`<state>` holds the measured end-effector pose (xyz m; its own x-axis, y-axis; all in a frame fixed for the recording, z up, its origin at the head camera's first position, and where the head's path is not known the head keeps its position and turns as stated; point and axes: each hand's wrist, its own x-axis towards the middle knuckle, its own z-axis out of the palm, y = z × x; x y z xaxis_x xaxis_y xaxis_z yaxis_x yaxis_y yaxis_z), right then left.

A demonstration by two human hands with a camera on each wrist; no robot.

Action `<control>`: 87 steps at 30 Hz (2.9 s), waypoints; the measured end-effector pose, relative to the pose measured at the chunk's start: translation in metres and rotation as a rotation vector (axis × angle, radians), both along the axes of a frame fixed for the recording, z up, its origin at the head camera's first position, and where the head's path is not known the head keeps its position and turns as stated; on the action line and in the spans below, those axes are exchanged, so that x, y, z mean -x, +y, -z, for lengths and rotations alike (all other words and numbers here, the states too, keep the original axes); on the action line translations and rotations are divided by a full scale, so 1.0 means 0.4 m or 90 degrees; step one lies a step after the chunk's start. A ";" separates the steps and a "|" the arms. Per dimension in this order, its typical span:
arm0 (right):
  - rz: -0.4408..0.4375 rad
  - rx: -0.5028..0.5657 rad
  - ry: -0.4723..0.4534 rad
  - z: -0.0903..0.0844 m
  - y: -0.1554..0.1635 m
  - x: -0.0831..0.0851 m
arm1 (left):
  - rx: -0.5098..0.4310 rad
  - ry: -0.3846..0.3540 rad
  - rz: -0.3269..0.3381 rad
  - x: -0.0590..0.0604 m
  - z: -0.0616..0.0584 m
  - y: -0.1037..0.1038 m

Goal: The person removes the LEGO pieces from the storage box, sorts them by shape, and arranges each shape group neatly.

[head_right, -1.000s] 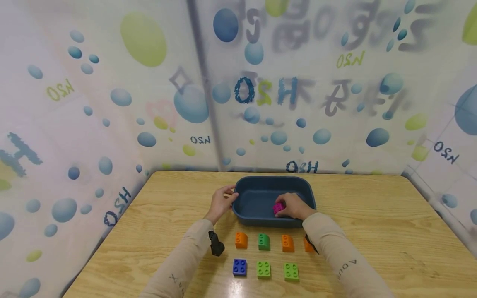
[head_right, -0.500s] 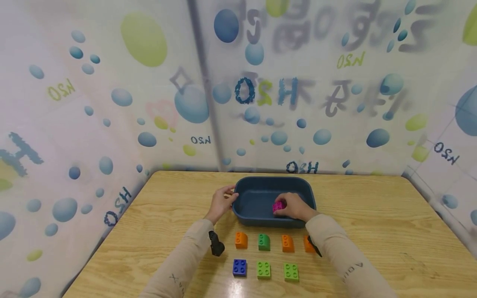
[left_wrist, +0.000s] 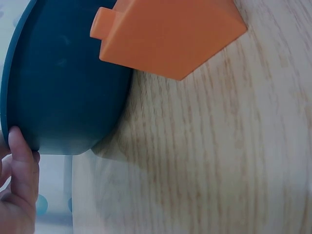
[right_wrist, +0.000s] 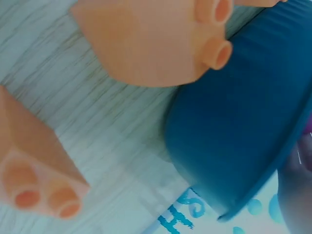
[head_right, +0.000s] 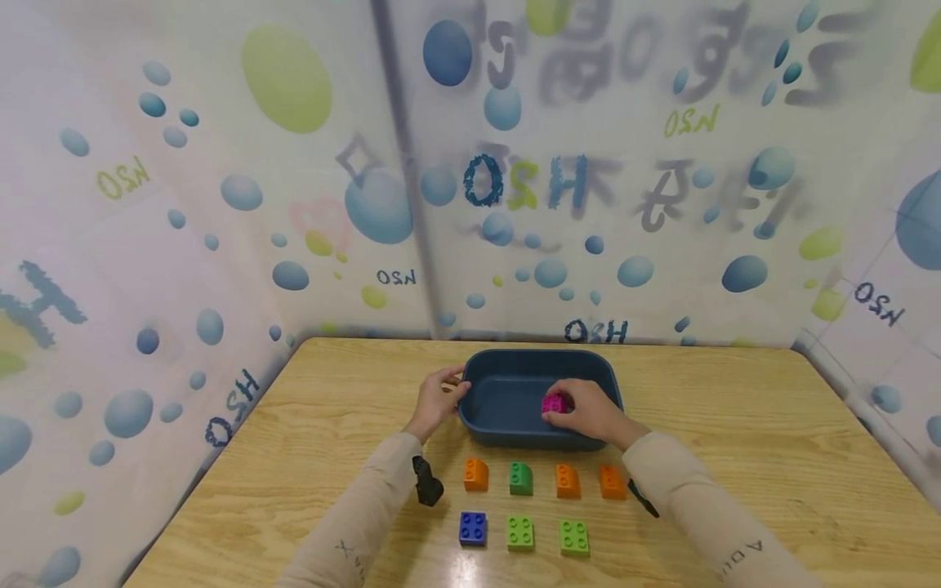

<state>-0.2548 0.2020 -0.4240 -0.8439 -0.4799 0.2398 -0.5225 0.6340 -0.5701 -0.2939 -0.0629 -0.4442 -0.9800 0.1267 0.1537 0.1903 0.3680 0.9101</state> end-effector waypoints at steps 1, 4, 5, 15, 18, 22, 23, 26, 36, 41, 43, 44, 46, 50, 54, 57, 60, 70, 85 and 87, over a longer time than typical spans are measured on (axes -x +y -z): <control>0.005 -0.004 -0.004 -0.004 0.000 -0.005 | 0.000 0.000 0.000 0.000 0.000 0.000; 0.007 -0.002 -0.005 -0.018 0.003 -0.021 | 0.000 -0.002 -0.002 -0.001 0.000 -0.001; 0.005 0.004 -0.005 -0.022 0.004 -0.025 | 0.000 -0.002 -0.001 -0.001 0.000 -0.001; 0.002 0.046 -0.028 -0.049 0.034 -0.085 | -0.005 0.000 -0.004 -0.001 0.000 0.000; 0.001 0.060 -0.034 -0.058 0.042 -0.108 | -0.005 0.005 0.002 0.000 0.000 0.000; 0.000 0.071 -0.047 -0.068 0.048 -0.140 | -0.006 0.006 0.001 0.000 -0.001 -0.001; 0.000 0.072 -0.053 -0.071 0.051 -0.149 | -0.006 0.005 0.000 -0.001 -0.001 -0.002; -0.008 0.080 -0.076 -0.076 0.061 -0.174 | -0.006 0.003 0.000 -0.001 -0.002 -0.001; -0.073 0.112 -0.086 -0.031 0.108 -0.246 | 0.002 -0.001 -0.003 -0.001 -0.001 0.002; -0.069 0.116 -0.135 -0.002 0.119 -0.273 | 0.002 0.001 -0.003 -0.004 -0.001 0.002; -0.066 0.112 -0.160 0.008 0.121 -0.281 | 0.005 0.000 -0.004 -0.004 -0.001 0.002; -0.071 0.112 -0.156 0.013 0.122 -0.285 | 0.006 -0.001 -0.005 -0.004 0.000 0.002; -0.075 0.116 -0.167 0.020 0.125 -0.293 | 0.010 -0.005 -0.008 -0.004 0.000 0.003; -0.076 0.107 -0.170 0.032 0.130 -0.310 | 0.011 -0.007 -0.011 -0.002 0.002 0.003; -0.040 0.096 -0.253 0.038 0.129 -0.323 | 0.007 0.002 -0.012 -0.002 -0.001 0.001; 0.008 0.094 -0.337 0.042 0.128 -0.332 | 0.004 0.005 -0.015 -0.003 -0.003 0.000; 0.023 0.087 -0.356 0.053 0.131 -0.338 | 0.002 -0.001 -0.017 -0.003 -0.003 -0.001; -0.010 0.048 -0.283 0.088 0.143 -0.342 | -0.003 -0.002 -0.012 0.002 0.002 0.001; 0.004 0.025 -0.268 0.091 0.143 -0.341 | 0.002 0.014 -0.011 -0.002 -0.005 0.005; 0.007 0.022 -0.264 0.091 0.144 -0.341 | 0.003 0.014 -0.013 -0.002 -0.005 0.005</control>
<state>-0.1185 0.2598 -0.4603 -0.8774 -0.4682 -0.1052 -0.2380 0.6150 -0.7517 -0.2929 -0.0609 -0.4421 -0.9788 0.1074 0.1745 0.2025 0.3765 0.9040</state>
